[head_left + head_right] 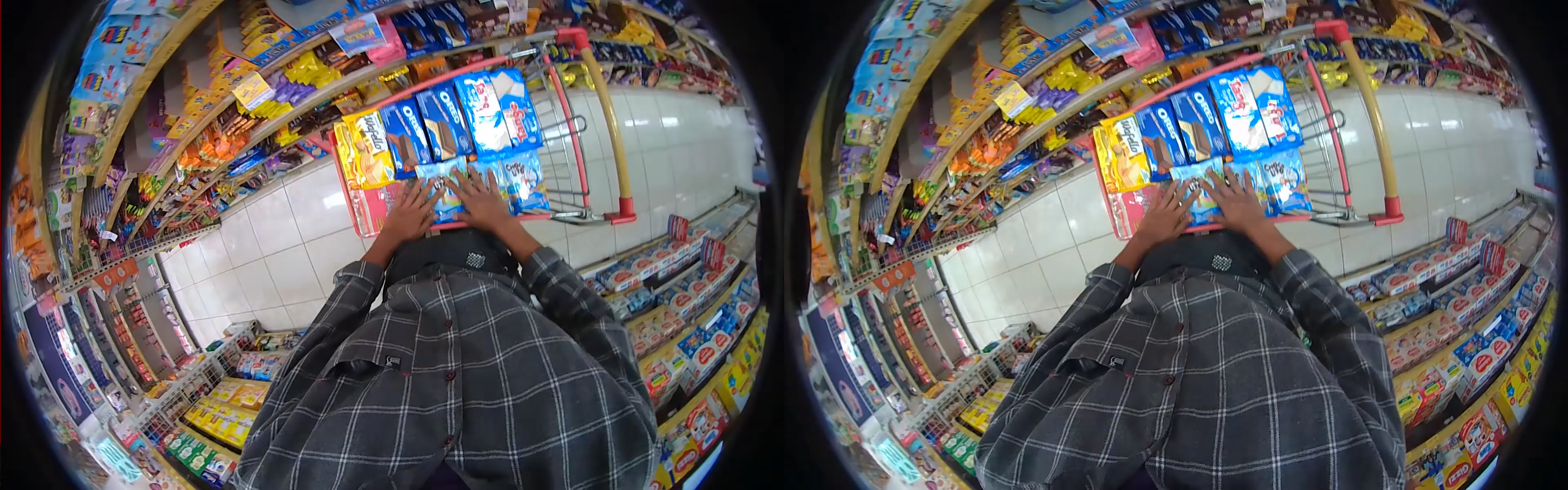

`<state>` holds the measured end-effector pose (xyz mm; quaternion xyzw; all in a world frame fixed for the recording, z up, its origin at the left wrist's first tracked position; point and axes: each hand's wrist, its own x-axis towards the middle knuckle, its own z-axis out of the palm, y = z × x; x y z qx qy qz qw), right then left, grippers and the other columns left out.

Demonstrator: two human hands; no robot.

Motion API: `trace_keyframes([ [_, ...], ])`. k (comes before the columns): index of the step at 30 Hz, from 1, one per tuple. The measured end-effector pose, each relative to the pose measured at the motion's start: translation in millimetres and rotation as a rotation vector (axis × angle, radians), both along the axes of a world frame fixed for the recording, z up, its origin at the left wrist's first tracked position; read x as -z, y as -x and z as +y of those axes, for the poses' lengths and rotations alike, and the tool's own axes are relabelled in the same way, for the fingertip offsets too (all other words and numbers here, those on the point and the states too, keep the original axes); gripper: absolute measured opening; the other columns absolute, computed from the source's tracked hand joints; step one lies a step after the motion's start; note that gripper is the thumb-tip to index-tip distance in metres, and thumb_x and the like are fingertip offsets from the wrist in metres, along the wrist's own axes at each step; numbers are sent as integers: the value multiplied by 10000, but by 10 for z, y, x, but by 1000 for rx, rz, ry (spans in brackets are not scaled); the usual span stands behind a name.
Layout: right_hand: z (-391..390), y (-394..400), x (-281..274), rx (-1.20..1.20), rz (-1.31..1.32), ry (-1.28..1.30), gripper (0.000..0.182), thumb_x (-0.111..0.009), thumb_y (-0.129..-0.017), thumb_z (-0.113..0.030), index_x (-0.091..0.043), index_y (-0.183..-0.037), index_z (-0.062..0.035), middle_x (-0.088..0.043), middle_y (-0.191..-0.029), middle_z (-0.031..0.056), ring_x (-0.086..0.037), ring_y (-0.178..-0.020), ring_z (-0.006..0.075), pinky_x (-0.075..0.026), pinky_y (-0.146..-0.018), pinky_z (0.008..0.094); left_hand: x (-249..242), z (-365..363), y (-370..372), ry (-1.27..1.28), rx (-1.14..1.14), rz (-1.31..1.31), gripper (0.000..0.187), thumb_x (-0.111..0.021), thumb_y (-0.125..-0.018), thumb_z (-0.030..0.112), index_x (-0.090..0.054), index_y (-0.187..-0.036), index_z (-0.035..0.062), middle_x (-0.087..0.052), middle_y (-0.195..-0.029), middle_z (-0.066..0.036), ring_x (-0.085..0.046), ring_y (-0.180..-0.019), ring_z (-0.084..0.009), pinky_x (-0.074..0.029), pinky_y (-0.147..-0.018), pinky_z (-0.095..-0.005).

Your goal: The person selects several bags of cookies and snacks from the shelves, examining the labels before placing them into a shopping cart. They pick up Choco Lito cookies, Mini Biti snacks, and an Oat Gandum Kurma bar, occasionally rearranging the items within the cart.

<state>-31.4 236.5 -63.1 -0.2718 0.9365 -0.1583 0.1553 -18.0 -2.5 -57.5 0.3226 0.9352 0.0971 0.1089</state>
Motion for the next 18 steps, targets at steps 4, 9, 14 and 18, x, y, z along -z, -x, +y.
trace_keyframes([
  [4, 14, -73, -117, 11, 18, 38, 908, -724, -805, -371, -209, -1546, -279, -187, -1614, 57, -207, -1466, 345, -147, -1141, 638, 85, -161, 11, -43, 56, -58, 618, -516, -964, 347, -290, -1524, 218, -234, -1590, -103, -219, -1462, -330, -138, -1167, -574],
  [9, 39, -117, -197, 88, -19, 129, 695, -645, -875, -299, -343, -1500, -262, -263, -1583, 91, -231, -1460, 330, -155, -1154, 600, -86, -500, 28, -95, -79, -51, 569, -529, -959, 302, -355, -1492, 205, -264, -1575, -123, -232, -1453, -353, -162, -1161, -565],
  [14, -227, 159, -416, 279, 135, 396, 419, -629, -878, -232, -584, -1272, -96, -525, -1358, 120, -458, -1281, 322, -276, -1103, 521, -73, -1209, -278, -141, -526, 25, 569, -514, -971, 311, -341, -1501, 196, -259, -1574, -144, -229, -1449, -368, -162, -1157, -570],
  [18, -539, 611, -675, 320, 252, 485, 366, -650, -867, -173, -615, -1218, -74, -593, -1280, 119, -532, -1184, 324, -360, -1032, 441, 48, -1624, -774, -279, -707, -146, 624, -512, -970, 374, -287, -1528, 208, -204, -1589, -170, -242, -1437, -402, -222, -1148, -546],
])
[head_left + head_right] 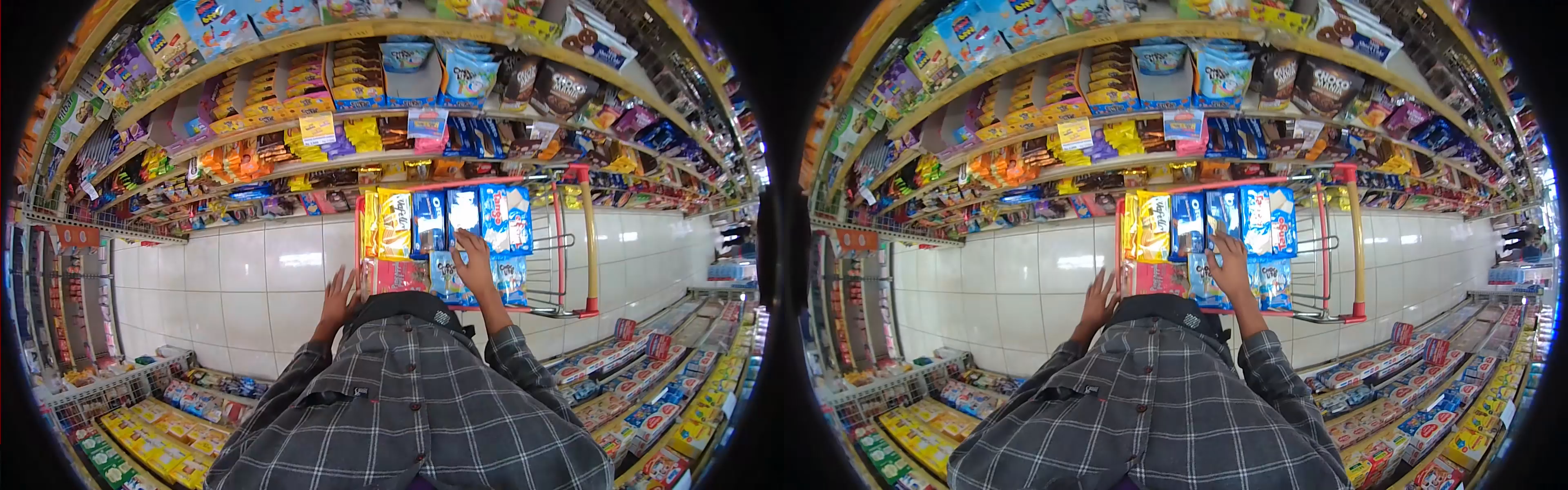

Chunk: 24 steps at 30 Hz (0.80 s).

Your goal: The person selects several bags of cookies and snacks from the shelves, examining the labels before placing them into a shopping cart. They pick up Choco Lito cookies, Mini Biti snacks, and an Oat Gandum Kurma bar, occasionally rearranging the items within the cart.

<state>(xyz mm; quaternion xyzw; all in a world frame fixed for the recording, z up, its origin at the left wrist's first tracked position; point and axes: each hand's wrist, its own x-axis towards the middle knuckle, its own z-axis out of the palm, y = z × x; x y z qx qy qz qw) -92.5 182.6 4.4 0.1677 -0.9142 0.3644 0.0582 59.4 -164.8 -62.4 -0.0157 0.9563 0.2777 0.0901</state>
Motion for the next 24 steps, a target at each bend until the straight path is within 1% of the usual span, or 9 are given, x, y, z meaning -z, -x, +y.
trace_keyframes([
  [2, -182, 324, -202, -1, 87, -2, 354, -643, -868, -170, -620, -1208, -75, -597, -1255, 135, -533, -1171, 332, -359, -1032, 450, 134, -179, -249, -282, -227, -213, 652, -504, -968, 419, -298, -1516, 134, -246, -1561, -222, -322, -1387, -446, -301, -1126, -495],
  [6, -606, 1144, -897, -116, 345, 6, 307, -634, -871, -132, -615, -1170, -64, -595, -1234, 159, -541, -1146, 353, -406, -990, 453, 1814, -1061, -1013, -231, -258, -492, 682, -540, -920, 419, -428, -1402, -50, -507, -1351, -305, -470, -1287, -433, -391, -1077, -425],
  [9, -1048, 1823, -1523, -170, 368, -5, 280, -625, -861, -110, -592, -1131, -39, -589, -1201, 192, -551, -1098, 399, -439, -946, 470, 2028, -1430, -1243, -340, -137, -574, 613, -547, -908, 439, -567, -1282, -45, -583, -1268, -287, -518, -1244, -416, -423, -1040, -406],
  [11, -1342, 2262, -1818, -174, 499, -50, 312, -620, -848, -95, -571, -1149, -31, -574, -1210, 204, -551, -1081, 425, -452, -935, 463, 1525, -1465, -1123, -367, -206, -653, 534, -544, -920, 403, -601, -1252, -11, -617, -1214, -282, -547, -1214, -408, -445, -1010, -409],
  [15, -1644, 3184, -1824, 18, 574, -337, 468, -659, -795, -151, -547, -1246, -93, -563, -1268, 153, -530, -1169, 359, -353, -1063, 526, 1381, -1596, -1135, -518, -659, -481, 448, -572, -929, 350, -625, -1221, 14, -676, -1096, -233, -628, -1096, -305, -510, -900, -387],
  [19, -1689, 3261, -1740, 144, 541, -670, 531, -694, -780, -233, -551, -1284, -139, -591, -1219, 120, -524, -1206, 293, -291, -1072, 603, 1074, -1525, -1348, -742, -947, -332, 432, -568, -954, 341, -613, -1234, 15, -687, -1025, -171, -649, -952, -229, -536, -776, -342],
  [22, -1685, 3112, -1639, 60, 465, -795, 437, -714, -748, -189, -617, -1171, -137, -601, -1172, 83, -540, -1189, 256, -249, -1095, 603, 1179, -1441, -1732, -810, -1059, -280, 443, -541, -974, 356, -593, -1245, 9, -686, -1034, -148, -655, -787, -226, -467, -571, -300],
  [23, -1672, 3066, -1575, 46, 453, -822, 419, -719, -740, -180, -630, -1147, -137, -602, -1163, 76, -543, -1183, 253, -242, -1101, 597, 1143, -1408, -1879, -754, -997, -329, 398, -549, -968, 358, -622, -1176, 27, -682, -989, -144, -645, -780, -195, -443, -542, -277],
  [24, -1645, 3028, -1528, 51, 511, -825, 366, -722, -729, -151, -658, -1089, -144, -616, -1115, 62, -561, -1141, 250, -256, -1097, 588, 1753, -1456, -2295, -564, -692, -122, 374, -531, -954, 350, -626, -1112, 25, -675, -934, -166, -647, -782, -290, -470, -596, -374],
])
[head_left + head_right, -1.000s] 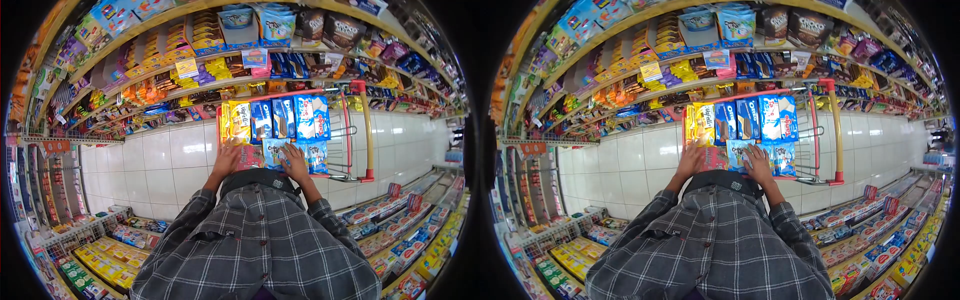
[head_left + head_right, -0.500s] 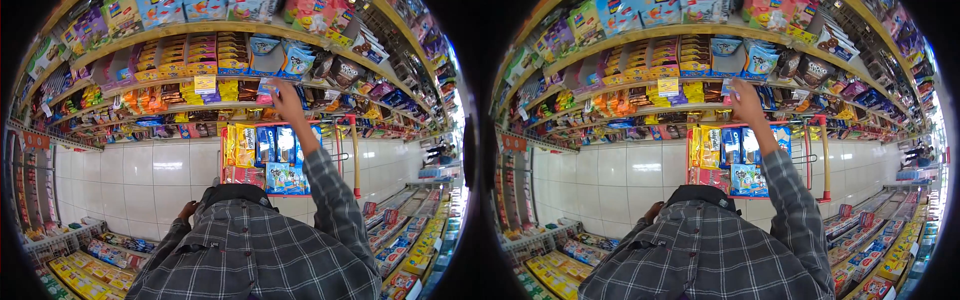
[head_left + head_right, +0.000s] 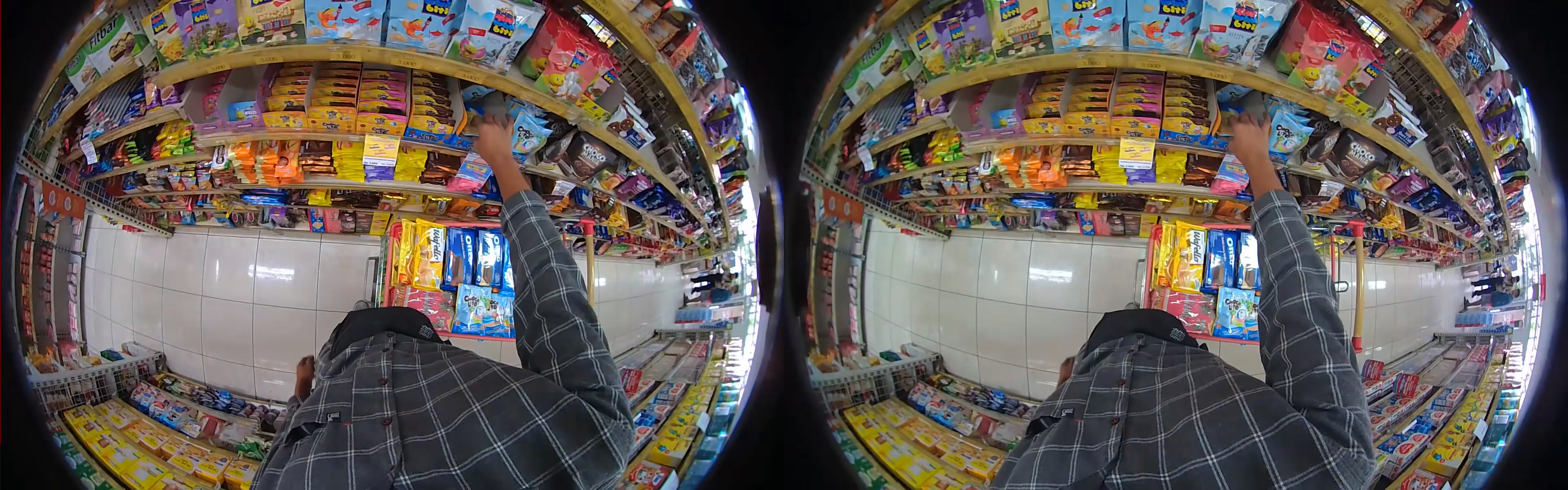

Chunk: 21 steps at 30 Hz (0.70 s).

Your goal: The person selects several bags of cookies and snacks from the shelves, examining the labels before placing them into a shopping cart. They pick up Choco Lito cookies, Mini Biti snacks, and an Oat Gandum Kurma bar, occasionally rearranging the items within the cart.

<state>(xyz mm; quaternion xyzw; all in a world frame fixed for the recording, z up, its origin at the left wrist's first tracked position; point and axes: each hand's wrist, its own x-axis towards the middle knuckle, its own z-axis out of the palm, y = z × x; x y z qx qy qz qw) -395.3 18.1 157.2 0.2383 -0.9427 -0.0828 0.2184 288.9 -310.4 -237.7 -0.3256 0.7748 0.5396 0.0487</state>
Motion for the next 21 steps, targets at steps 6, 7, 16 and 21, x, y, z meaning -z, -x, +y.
trace_keyframes([
  [6, 108, -65, -21, -56, 141, 150, 227, -684, -791, -148, -679, -1017, -139, -643, -1040, 65, -585, -1054, 249, -305, -1056, 556, 111, 42, -659, 114, 287, -157, 366, -506, -951, 331, -622, -1098, 16, -675, -935, -172, -650, -823, -339, -503, -670, -440],
  [7, 121, -84, -51, -46, 160, 192, 213, -683, -794, -156, -685, -1006, -137, -642, -1033, 63, -584, -1051, 250, -304, -1055, 555, 87, 11, -614, 92, 277, -175, 369, -505, -953, 329, -621, -1108, 15, -676, -946, -169, -650, -830, -330, -504, -674, -434],
  [16, 328, -796, -661, -139, 36, 828, 255, -722, -835, -228, -690, -981, -22, -638, -938, 141, -631, -883, 333, -485, -766, 396, -430, -569, 937, -244, -73, -296, 396, -493, -972, 308, -606, -1196, 1, -691, -1045, -142, -653, -899, -247, -514, -710, -378],
  [21, 679, -1646, -874, -21, -182, 880, 358, -701, -870, -340, -692, -1042, -26, -698, -904, 173, -682, -839, 284, -495, -739, 336, -1508, -637, 2295, 38, 146, 124, 395, -562, -983, 296, -629, -1181, -39, -673, -1119, -174, -612, -1079, -235, -455, -950, -344],
])
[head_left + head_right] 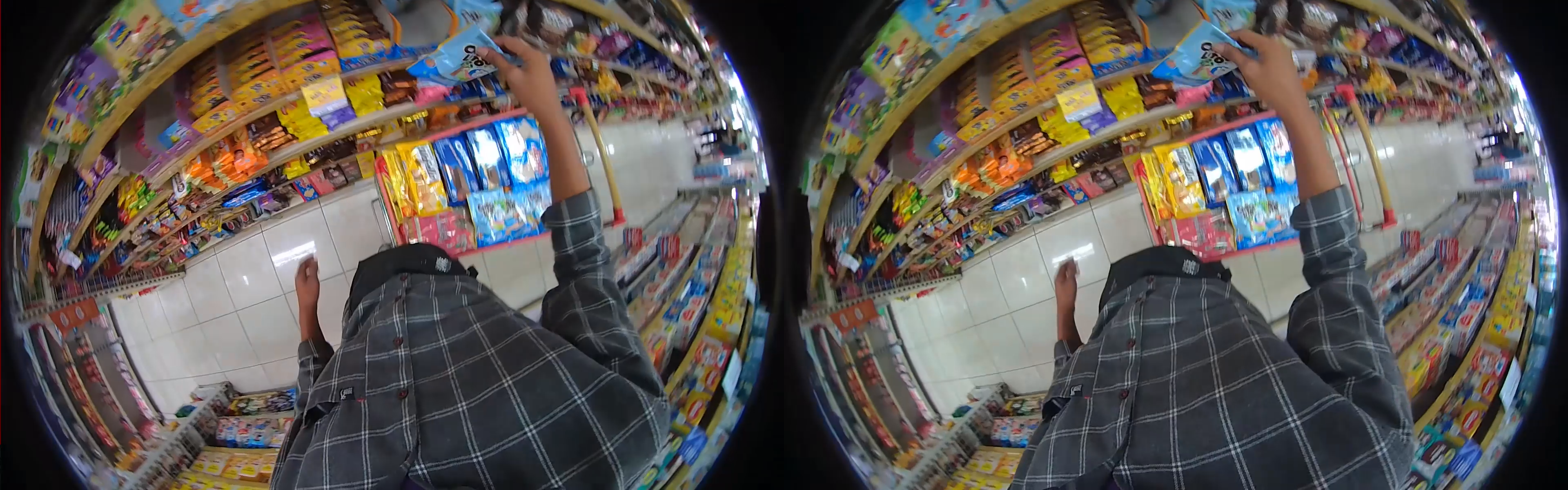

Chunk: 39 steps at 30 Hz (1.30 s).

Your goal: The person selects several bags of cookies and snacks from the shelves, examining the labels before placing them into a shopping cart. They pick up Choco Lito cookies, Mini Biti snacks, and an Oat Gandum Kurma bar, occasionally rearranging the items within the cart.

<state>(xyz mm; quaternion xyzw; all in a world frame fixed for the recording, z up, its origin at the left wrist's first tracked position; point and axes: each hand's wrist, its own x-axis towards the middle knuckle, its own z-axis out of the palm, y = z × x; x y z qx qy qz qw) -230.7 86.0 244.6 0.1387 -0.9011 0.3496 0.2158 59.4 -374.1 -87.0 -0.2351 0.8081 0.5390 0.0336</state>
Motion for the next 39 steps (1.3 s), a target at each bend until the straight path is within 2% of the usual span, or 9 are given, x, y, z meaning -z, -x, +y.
trace_keyframes([
  [1, 60, -162, -63, -47, -161, -1, 299, -703, -884, -269, -673, -1014, -2, -682, -849, 97, -608, -813, 134, -468, -758, 296, -391, 153, 287, 25, 49, 29, 368, -576, -981, 264, -621, -1189, -37, -657, -1160, -152, -590, -1115, -215, -445, -968, -325],
  [8, 33, -824, 668, -457, -574, 8, 340, -722, -846, -332, -702, -1016, -39, -702, -899, 128, -664, -851, 218, -491, -769, 351, -1816, 1743, 1350, -488, 736, 137, 485, -671, -913, 134, -493, -1340, -10, -587, -1256, -140, -596, -1078, -176, -474, -925, -305],
  [14, -96, -1528, 1684, 77, -268, -92, 438, -710, -862, -315, -601, -1242, -126, -645, -1142, 119, -539, -1200, 301, -404, -1014, 366, -1204, 2485, 1286, -518, 757, -122, 285, -703, -904, 210, -640, -1098, 12, -684, -967, -60, -639, -867, -132, -510, -771, -284],
  [19, -31, -2371, 2356, 192, -463, 331, 478, -696, -847, -176, -552, -1294, -86, -559, -1236, 192, -515, -1200, 356, -412, -1007, 407, -592, 2745, 1140, -504, 649, -321, 325, -729, -878, 250, -650, -1075, 4, -692, -988, -57, -633, -861, -125, -502, -751, -288],
  [23, -30, -2758, 2699, 171, -614, 58, 518, -684, -865, -249, -534, -1345, -127, -521, -1303, 188, -517, -1197, 358, -394, -1013, 434, -116, 2735, 1046, -133, 852, -47, 505, -749, -824, 379, -615, -1097, -25, -696, -1020, -190, -674, -965, -347, -511, -825, -416],
  [27, -46, -2845, 2783, 222, -614, -68, 516, -657, -875, -328, -539, -1355, -183, -572, -1214, 154, -548, -1131, 350, -387, -989, 467, -923, 2628, 1206, 452, 899, -285, 525, -729, -824, 399, -598, -1126, -10, -660, -1066, -226, -639, -993, -386, -514, -805, -449],
  [30, -60, -2862, 2814, 250, -568, -139, 516, -652, -873, -336, -538, -1352, -179, -596, -1144, 132, -568, -1070, 340, -403, -960, 459, -808, 2452, 1244, 596, 973, 105, 516, -691, -840, 419, -602, -1140, 8, -590, -1232, -219, -592, -1103, -365, -493, -843, -448],
  [35, 24, -2913, 2856, 158, -594, -183, 524, -635, -882, -305, -510, -1372, -167, -587, -1205, 148, -568, -1092, 343, -403, -978, 450, -496, 2587, 1242, 647, 1232, 537, 924, -626, -801, 650, -324, -1513, 145, -302, -1524, -229, -259, -1425, -403, -137, -1156, -567],
  [39, 319, -2968, 2745, 25, -584, -151, 546, -622, -882, -266, -474, -1399, -173, -556, -1297, 158, -549, -1155, 354, -377, -1029, 463, -327, 2698, 1105, 738, 1191, 522, 921, -608, -803, 667, -342, -1500, 126, -273, -1538, -233, -219, -1442, -403, -80, -1158, -585],
])
